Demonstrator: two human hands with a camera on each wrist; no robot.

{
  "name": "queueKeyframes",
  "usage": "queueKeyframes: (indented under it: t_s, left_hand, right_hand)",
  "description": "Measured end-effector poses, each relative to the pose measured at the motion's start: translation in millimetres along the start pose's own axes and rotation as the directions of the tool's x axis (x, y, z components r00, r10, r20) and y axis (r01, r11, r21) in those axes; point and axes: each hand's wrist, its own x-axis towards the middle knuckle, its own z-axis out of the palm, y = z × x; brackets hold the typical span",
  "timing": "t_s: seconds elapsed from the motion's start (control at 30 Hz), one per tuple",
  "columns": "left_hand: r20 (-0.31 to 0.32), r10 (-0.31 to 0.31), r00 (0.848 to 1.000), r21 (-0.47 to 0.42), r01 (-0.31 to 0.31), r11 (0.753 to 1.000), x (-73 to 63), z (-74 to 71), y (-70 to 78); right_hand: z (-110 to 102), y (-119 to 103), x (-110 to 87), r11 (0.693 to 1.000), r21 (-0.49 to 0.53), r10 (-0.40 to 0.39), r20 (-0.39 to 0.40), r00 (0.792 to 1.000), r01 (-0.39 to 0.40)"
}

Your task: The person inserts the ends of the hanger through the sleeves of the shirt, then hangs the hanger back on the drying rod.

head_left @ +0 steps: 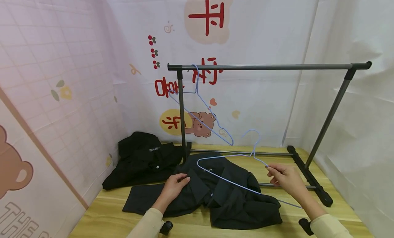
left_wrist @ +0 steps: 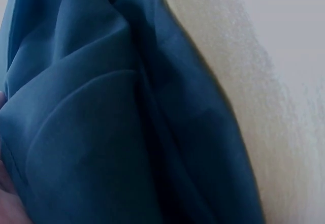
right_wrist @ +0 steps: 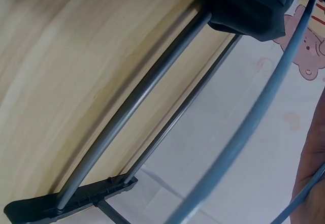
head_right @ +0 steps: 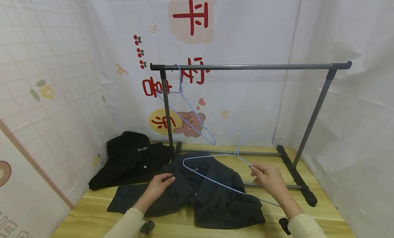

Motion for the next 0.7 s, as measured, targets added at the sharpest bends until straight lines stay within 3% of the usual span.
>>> queueKeyframes:
  t_s: [0.27,0.5,0.7]
  left_hand:
    - [-0.007,0.086,0.996,0.003,-0.086,0.996,0.1,1.6,1.1]
    - [0.001,0.050,0.999,-0.033,-0.050,0.998,0.5,2.3,0.1]
    - [0.007,0.058,0.998,-0.035,-0.058,0.998,-0.6,1.8,1.6]
  right_hand:
    - [11,1,-1.0,0.999,0.013,0.051,0.037,0.998,-0.052]
    - [14,-3,-0.1,0.998,0.016,0.057,0.059,0.997,-0.058]
    - [12,-5,0.7,0.998,-0.012,0.061,0.066,0.996,-0.061]
